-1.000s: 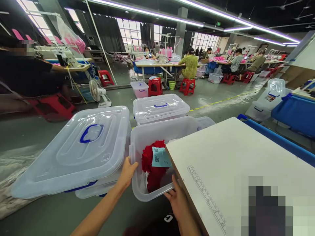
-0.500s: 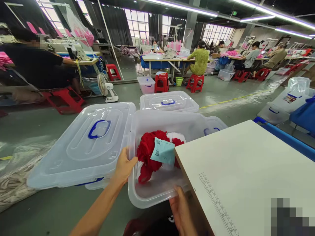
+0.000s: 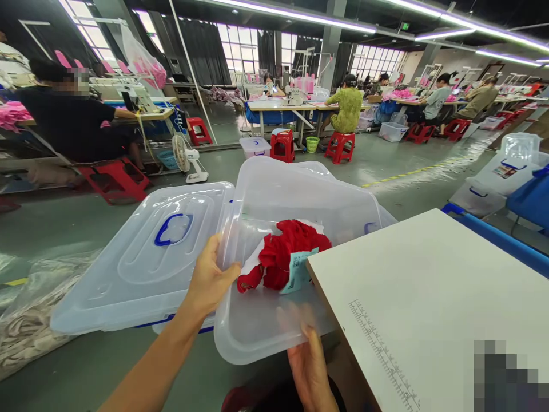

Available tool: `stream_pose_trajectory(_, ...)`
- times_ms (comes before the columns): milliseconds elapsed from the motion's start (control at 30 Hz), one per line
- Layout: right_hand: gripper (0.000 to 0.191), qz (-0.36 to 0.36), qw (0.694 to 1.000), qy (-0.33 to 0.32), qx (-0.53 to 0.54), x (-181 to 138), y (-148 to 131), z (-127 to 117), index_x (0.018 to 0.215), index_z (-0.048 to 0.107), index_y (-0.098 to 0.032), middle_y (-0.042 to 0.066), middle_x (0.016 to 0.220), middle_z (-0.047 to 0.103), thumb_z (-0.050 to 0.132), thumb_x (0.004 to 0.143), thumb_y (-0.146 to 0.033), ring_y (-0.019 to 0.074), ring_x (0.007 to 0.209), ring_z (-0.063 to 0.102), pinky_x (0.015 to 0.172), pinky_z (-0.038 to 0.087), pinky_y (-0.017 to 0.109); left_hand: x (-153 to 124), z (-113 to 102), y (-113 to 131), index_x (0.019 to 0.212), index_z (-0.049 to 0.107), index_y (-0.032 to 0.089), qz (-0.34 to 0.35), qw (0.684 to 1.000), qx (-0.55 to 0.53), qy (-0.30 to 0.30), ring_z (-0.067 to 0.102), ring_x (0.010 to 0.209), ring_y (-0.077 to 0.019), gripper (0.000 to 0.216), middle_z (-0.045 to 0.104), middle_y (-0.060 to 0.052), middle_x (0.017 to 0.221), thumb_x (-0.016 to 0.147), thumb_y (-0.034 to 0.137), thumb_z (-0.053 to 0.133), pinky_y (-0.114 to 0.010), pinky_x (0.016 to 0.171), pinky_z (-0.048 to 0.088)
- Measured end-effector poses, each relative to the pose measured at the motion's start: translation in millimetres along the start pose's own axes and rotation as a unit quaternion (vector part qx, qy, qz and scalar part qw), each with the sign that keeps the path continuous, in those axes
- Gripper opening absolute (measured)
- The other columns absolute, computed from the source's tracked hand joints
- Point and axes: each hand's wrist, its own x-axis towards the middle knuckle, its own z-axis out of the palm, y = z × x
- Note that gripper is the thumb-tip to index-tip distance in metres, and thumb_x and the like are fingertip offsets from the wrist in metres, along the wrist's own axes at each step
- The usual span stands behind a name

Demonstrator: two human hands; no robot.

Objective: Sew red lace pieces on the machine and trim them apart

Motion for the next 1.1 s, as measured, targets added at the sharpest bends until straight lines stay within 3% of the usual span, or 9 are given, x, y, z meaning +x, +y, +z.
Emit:
stream_pose_trajectory(200, 0.058, -0.002, 1.000, -0.029, 0.007, -4.4, 2.3, 4.7, 0.129, 0.061, -0.024, 0.007, 0.127, 0.067, 0.075, 0.073, -0.030, 0.0296, 0.128, 0.054, 0.110, 0.042, 0.050, -1.6, 0.2, 22.7, 0.120, 0.055, 0.021, 0.059, 0.998, 0.008, -0.023, 0.061, 0.104, -0.0245, 0.057, 0.064, -0.004, 0.113, 0.063, 0.014, 0.055, -0.035, 0.085, 0.051)
stream_pose_trajectory(367, 0.057, 0.004, 0.998, -0.043, 0.043, 6.0, -2.1, 5.2, 0.126, 0.063, -0.024, 0.005, 0.127, 0.067, 0.074, 0.070, -0.023, 0.0273, 0.128, 0.055, 0.112, 0.041, 0.048, 3.1, 15.2, 38.6, 0.125, 0.053, 0.021, 0.133, 0.989, 0.022, -0.059, 0.056, 0.118, -0.0253, 0.062, 0.060, -0.005, 0.125, 0.063, 0.010, 0.053, -0.039, 0.102, 0.045)
stream_pose_trajectory(633, 0.035, 0.031, 0.994, -0.050, 0.093, 27.5, 7.5, 46.9, 0.100, 0.070, -0.022, 0.002, 0.115, 0.073, 0.074, 0.065, -0.020, 0.0218, 0.115, 0.065, 0.109, 0.046, 0.041, 69.1, 21.1, 51.9, 0.115, 0.058, 0.016, 0.203, 0.970, 0.053, -0.122, 0.061, 0.104, -0.0236, 0.061, 0.065, -0.004, 0.115, 0.055, 0.012, 0.052, -0.036, 0.095, 0.048)
stream_pose_trajectory(833, 0.019, 0.070, 0.983, -0.094, 0.140, 35.0, 14.6, 77.6, 0.086, 0.068, -0.021, 0.001, 0.102, 0.076, 0.071, 0.068, -0.017, 0.0199, 0.112, 0.066, 0.105, 0.049, 0.038, 104.7, 8.8, 59.8, 0.107, 0.063, 0.014, 0.207, 0.968, 0.037, -0.135, 0.063, 0.090, -0.0223, 0.056, 0.068, -0.002, 0.101, 0.051, 0.017, 0.055, -0.032, 0.082, 0.051)
stream_pose_trajectory(1100, 0.024, 0.132, 0.972, -0.132, 0.145, 39.9, 26.4, 130.6, 0.094, 0.065, -0.021, 0.002, 0.101, 0.074, 0.068, 0.070, -0.016, 0.0168, 0.100, 0.068, 0.101, 0.050, 0.039, 141.7, -27.2, 85.9, 0.088, 0.065, 0.017, 0.215, 0.972, 0.002, -0.100, 0.058, 0.075, -0.0176, 0.041, 0.063, 0.002, 0.081, 0.047, 0.019, 0.064, -0.026, 0.068, 0.045)
